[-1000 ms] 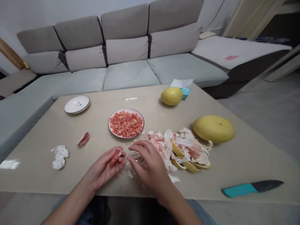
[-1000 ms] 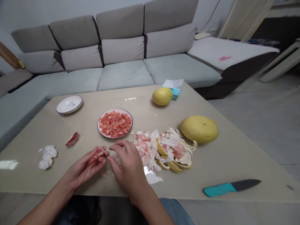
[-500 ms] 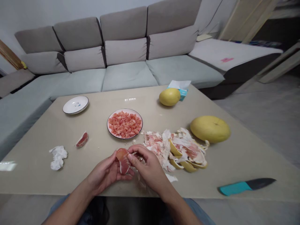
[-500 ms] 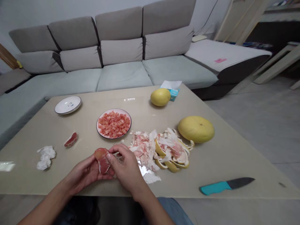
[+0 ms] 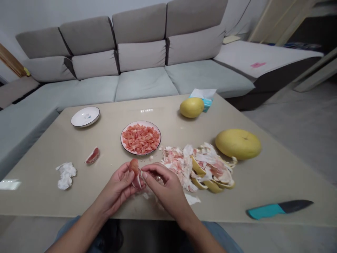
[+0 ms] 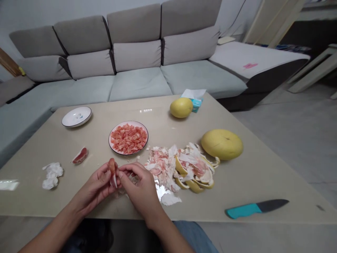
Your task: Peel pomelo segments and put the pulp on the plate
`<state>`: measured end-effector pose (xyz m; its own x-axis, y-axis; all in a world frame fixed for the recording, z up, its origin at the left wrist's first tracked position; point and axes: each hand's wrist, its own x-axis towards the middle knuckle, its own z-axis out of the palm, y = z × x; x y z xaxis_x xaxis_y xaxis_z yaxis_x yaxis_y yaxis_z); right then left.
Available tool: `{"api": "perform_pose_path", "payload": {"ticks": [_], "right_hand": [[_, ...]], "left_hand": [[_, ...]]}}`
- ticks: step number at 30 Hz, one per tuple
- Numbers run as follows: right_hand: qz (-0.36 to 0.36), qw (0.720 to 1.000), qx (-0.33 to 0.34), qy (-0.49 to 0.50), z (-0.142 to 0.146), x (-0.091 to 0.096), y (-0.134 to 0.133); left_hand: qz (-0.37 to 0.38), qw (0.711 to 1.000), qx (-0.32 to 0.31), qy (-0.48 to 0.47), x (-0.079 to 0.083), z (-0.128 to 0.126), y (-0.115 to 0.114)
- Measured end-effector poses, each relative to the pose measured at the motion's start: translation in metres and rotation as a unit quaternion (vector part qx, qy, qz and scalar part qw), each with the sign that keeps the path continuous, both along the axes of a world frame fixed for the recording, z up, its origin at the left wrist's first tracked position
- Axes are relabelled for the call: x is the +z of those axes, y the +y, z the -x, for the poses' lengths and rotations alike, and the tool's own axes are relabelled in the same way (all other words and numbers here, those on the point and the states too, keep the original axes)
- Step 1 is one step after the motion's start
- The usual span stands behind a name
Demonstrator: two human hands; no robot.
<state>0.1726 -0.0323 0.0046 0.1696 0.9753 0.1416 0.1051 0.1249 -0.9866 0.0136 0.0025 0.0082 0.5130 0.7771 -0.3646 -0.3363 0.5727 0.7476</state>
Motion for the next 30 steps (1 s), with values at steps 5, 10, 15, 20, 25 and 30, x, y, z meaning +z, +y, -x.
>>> {"api": "perform_pose_path", "payload": {"ticks": [5, 10, 15, 20, 25, 30], "right_hand": [[-0.009, 1.0, -0.004, -0.026, 0.002, 0.003, -0.001], [0.003, 0.999, -0.007, -0.041, 0.003, 0.002, 0.0], [0.036, 0.998, 0.002, -0.041, 0.003, 0.0, -0.001], [0.079, 0.997, 0.015, -0.004, 0.005, -0.002, -0.002], [0.099, 0.995, 0.024, 0.022, 0.007, 0.002, -0.004], [0.096, 0.994, 0.024, 0.038, 0.01, 0.005, -0.004]], "left_hand": [[-0.03, 0.998, 0.029, 0.044, 0.001, 0.0, 0.0], [-0.072, 0.996, 0.025, 0.047, -0.001, -0.002, -0.001], [-0.088, 0.995, 0.02, 0.05, -0.004, -0.001, -0.002], [-0.032, 0.999, -0.003, 0.016, -0.007, 0.001, -0.003], [-0.013, 0.999, -0.035, -0.01, -0.009, 0.003, 0.0], [-0.013, 0.998, -0.053, -0.035, -0.008, 0.002, 0.001]]}}
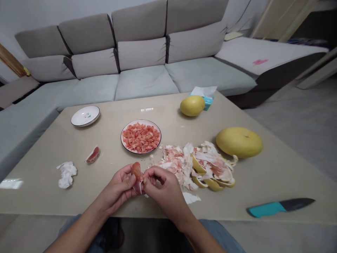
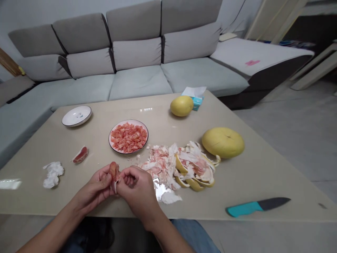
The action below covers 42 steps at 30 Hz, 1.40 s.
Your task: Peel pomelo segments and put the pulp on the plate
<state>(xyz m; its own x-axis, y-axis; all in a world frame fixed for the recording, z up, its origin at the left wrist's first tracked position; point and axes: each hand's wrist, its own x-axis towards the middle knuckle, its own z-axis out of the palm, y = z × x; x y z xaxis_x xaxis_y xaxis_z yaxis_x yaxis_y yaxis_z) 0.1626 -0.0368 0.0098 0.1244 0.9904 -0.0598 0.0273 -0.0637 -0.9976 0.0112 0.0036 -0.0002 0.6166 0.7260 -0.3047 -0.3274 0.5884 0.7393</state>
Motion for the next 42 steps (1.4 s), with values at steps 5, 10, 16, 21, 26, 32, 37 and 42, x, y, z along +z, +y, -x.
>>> {"api": "perform_pose_path", "payload": {"ticks": [5, 10, 16, 21, 26, 32, 37, 42], "right_hand": [[-0.004, 0.999, -0.037, 0.006, -0.009, -0.003, 0.002], [0.002, 1.0, -0.009, 0.011, -0.018, -0.005, 0.005], [-0.015, 1.0, 0.02, 0.007, -0.015, -0.004, 0.003], [-0.05, 0.998, 0.014, 0.04, -0.016, -0.004, 0.005], [-0.044, 0.993, -0.004, 0.107, -0.019, -0.002, 0.006], [-0.007, 0.968, 0.036, 0.249, -0.019, -0.003, 0.004], [-0.012, 0.952, 0.054, 0.3, -0.02, -0.004, 0.004], [-0.012, 0.966, 0.04, 0.255, -0.02, 0.003, 0.003]], "left_hand": [[0.021, 0.997, -0.051, -0.061, 0.006, 0.004, 0.003], [-0.006, 0.999, -0.015, -0.05, 0.009, 0.008, 0.009], [0.042, 0.996, -0.032, -0.069, 0.009, 0.008, 0.007], [0.039, 0.998, -0.026, -0.049, 0.007, 0.004, 0.002], [0.045, 0.998, -0.024, -0.04, 0.007, 0.004, 0.001], [0.035, 0.999, -0.035, -0.006, 0.006, 0.004, -0.002], [-0.003, 0.999, -0.052, 0.008, 0.008, 0.003, -0.004], [-0.018, 0.999, -0.049, 0.013, 0.007, 0.001, -0.006]]}}
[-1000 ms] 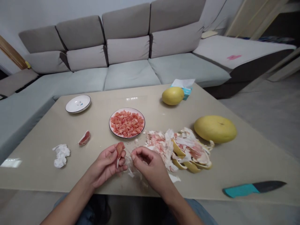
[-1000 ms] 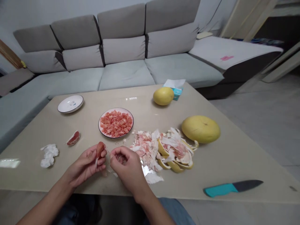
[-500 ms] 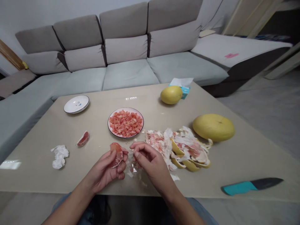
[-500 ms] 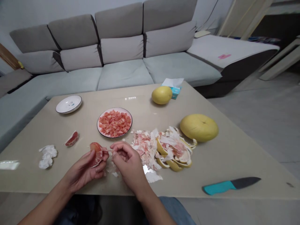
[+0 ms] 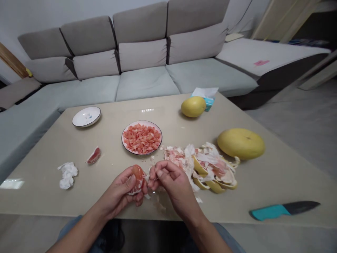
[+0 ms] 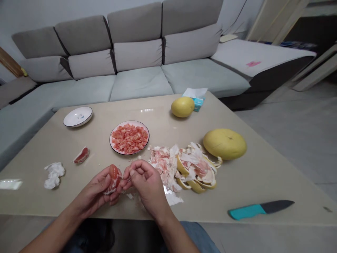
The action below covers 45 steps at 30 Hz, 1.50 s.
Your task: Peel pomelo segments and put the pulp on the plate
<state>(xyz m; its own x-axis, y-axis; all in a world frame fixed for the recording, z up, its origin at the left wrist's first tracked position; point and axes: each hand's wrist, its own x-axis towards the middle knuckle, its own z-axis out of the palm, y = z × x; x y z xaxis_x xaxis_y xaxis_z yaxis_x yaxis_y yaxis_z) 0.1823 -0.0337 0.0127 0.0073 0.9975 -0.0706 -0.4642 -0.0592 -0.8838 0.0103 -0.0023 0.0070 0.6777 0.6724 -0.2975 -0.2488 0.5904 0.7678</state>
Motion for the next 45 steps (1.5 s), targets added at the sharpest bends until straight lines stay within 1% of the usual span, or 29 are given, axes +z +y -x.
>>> {"api": "perform_pose_path", "payload": {"ticks": [2, 4, 7, 8, 11, 14, 16, 18, 20, 22, 23, 25, 28, 31, 33, 36, 39, 41, 45], "right_hand": [[0.009, 1.0, 0.012, -0.01, 0.001, 0.002, 0.0], [0.028, 0.999, 0.021, -0.011, 0.001, 0.003, -0.001], [0.045, 0.999, 0.009, -0.013, -0.001, 0.004, 0.0], [0.043, 0.999, 0.001, -0.014, -0.002, 0.004, 0.0], [0.036, 0.999, 0.001, -0.02, -0.005, 0.006, 0.0], [0.045, 0.998, 0.027, -0.047, -0.004, 0.006, -0.001], [0.047, 0.995, 0.038, -0.074, -0.002, 0.004, -0.001], [0.021, 0.99, 0.041, -0.132, -0.001, 0.001, -0.001], [-0.036, 0.973, 0.025, -0.226, 0.0, -0.004, -0.001], [-0.096, 0.944, -0.005, -0.317, -0.001, -0.008, 0.0], [-0.113, 0.93, -0.018, -0.348, -0.001, -0.009, 0.0], [-0.119, 0.916, -0.021, -0.383, -0.002, -0.011, 0.001], [-0.111, 0.903, -0.032, -0.413, -0.002, -0.01, 0.002], [-0.115, 0.885, -0.077, -0.444, -0.002, -0.01, 0.002], [-0.119, 0.878, -0.079, -0.457, -0.003, -0.011, 0.002], [-0.125, 0.875, -0.049, -0.466, -0.002, -0.013, 0.0], [-0.11, 0.879, -0.035, -0.462, 0.001, -0.011, -0.002], [-0.099, 0.889, -0.041, -0.444, 0.004, -0.007, -0.004], [-0.083, 0.922, -0.065, -0.373, 0.007, 0.0, -0.004]], "left_hand": [[-0.004, 1.0, 0.009, -0.001, 0.001, 0.0, 0.0], [-0.009, 0.999, 0.037, -0.013, 0.003, 0.001, 0.003], [-0.029, 0.995, 0.097, -0.02, 0.008, 0.005, 0.008], [-0.036, 0.994, 0.103, -0.015, 0.01, 0.006, 0.01], [-0.042, 0.995, 0.085, -0.004, 0.012, 0.007, 0.01], [-0.047, 0.996, 0.07, 0.01, 0.011, 0.006, 0.008], [-0.051, 0.996, 0.073, 0.019, 0.01, 0.006, 0.007], [-0.05, 0.996, 0.078, 0.016, 0.009, 0.006, 0.008], [-0.047, 0.996, 0.08, 0.004, 0.008, 0.006, 0.01], [-0.043, 0.995, 0.087, -0.01, 0.008, 0.006, 0.011], [-0.045, 0.995, 0.092, -0.014, 0.008, 0.006, 0.011], [-0.05, 0.994, 0.099, -0.011, 0.009, 0.006, 0.011], [-0.057, 0.993, 0.105, -0.001, 0.01, 0.004, 0.011], [-0.039, 0.993, 0.107, -0.022, 0.011, 0.003, 0.01], [-0.023, 0.993, 0.105, -0.045, 0.01, 0.002, 0.01], [-0.015, 0.993, 0.106, -0.045, 0.008, 0.004, 0.009], [-0.03, 0.994, 0.106, 0.0, 0.006, 0.005, 0.007], [-0.048, 0.992, 0.111, 0.024, 0.005, 0.005, 0.006], [-0.081, 0.988, 0.128, 0.037, 0.002, 0.003, 0.005]]}}
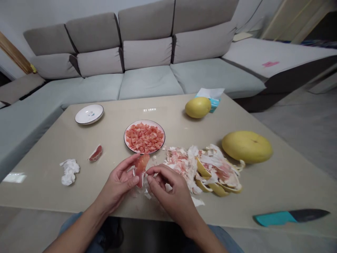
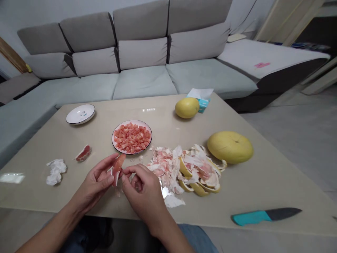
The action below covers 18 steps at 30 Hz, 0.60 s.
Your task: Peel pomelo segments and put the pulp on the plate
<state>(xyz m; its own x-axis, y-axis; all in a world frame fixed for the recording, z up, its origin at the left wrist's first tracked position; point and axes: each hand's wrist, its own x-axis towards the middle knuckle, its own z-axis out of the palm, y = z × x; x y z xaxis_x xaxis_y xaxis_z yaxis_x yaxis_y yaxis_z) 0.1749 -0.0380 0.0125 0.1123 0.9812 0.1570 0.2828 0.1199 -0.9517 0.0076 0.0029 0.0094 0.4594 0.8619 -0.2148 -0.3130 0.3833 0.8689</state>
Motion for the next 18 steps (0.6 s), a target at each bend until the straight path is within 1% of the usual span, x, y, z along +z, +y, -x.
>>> {"api": "perform_pose_path", "payload": {"ticks": [5, 10, 12, 18], "right_hand": [[0.053, 0.995, 0.009, 0.086, -0.0005, -0.0019, 0.0006], [0.113, 0.984, 0.007, 0.137, -0.0007, -0.0017, 0.0013], [0.122, 0.982, 0.003, 0.142, -0.0005, -0.0006, 0.0015], [0.117, 0.985, 0.005, 0.126, 0.003, -0.0004, 0.0013]], "left_hand": [[-0.026, 1.0, 0.018, 0.003, -0.0049, -0.001, -0.0004], [-0.06, 0.998, 0.026, 0.025, -0.0064, -0.0018, -0.0016], [-0.057, 0.998, 0.023, 0.028, -0.0061, -0.0026, -0.0018], [-0.015, 0.999, -0.02, 0.046, -0.0079, -0.0041, -0.0006]]}}
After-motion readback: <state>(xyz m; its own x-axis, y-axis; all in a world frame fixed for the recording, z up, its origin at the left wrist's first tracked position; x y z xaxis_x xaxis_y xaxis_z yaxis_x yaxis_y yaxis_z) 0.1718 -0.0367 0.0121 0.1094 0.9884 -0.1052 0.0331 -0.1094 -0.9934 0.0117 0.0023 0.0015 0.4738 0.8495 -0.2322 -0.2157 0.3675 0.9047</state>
